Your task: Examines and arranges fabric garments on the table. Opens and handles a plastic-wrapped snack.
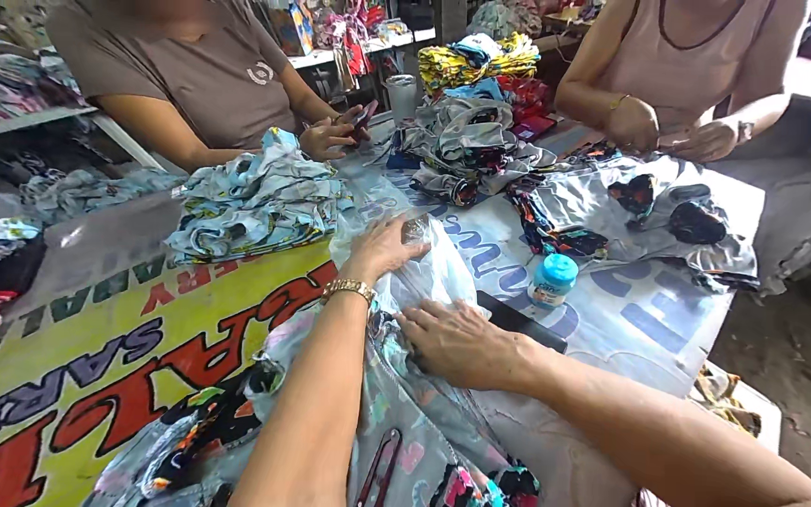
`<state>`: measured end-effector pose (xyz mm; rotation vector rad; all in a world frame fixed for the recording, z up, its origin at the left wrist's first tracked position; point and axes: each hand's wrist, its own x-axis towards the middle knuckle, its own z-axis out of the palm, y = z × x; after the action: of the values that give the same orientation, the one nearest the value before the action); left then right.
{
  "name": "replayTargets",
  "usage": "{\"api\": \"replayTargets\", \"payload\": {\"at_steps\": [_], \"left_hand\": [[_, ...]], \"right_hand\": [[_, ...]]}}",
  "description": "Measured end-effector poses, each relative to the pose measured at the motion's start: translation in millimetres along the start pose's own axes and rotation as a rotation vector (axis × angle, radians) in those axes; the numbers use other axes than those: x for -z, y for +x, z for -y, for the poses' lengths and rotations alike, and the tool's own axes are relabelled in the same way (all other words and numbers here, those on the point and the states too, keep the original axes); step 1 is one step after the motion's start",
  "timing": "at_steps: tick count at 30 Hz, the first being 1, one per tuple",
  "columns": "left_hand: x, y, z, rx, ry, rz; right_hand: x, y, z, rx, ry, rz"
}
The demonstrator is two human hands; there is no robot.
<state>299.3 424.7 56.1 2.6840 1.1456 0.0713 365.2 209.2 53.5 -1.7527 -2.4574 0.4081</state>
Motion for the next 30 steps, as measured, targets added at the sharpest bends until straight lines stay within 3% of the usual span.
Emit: {"api": "replayTargets", "payload": {"at_steps": [4, 8, 11, 14, 18, 21, 26, 30], "left_hand": [[5, 2, 8, 0.137, -0.052, -0.04], [7, -1, 12, 0.177, -0.224, -0.103], [4, 0, 15, 0.178, -0.426, -0.119], [2, -4, 14, 0.208, -0.575, -0.128], [1, -1, 13, 0.168, -0.499, -0.062], [0, 1, 11, 0.139, -0.511, -0.051], [9, -14, -2, 0.064, -0.983, -0.145], [16, -16, 1, 0.117, -1.211, -0.268]], "right_hand": [[13, -1, -13, 0.073, 0.054, -0.007], [9, 6, -36, -0.04, 0.003, -0.342], [0, 10, -44, -0.203, -0.038, -0.189], [-1, 11, -43, -0.204, -0.028, -0.115], [-1, 11, -45, -0.183, -0.039, -0.1], [-4, 10, -47, -0.154, -0.053, -0.106], [1, 8, -48, -0.189, -0.034, -0.103], [4, 8, -57, -0.308, 0.005, -0.281]]}}
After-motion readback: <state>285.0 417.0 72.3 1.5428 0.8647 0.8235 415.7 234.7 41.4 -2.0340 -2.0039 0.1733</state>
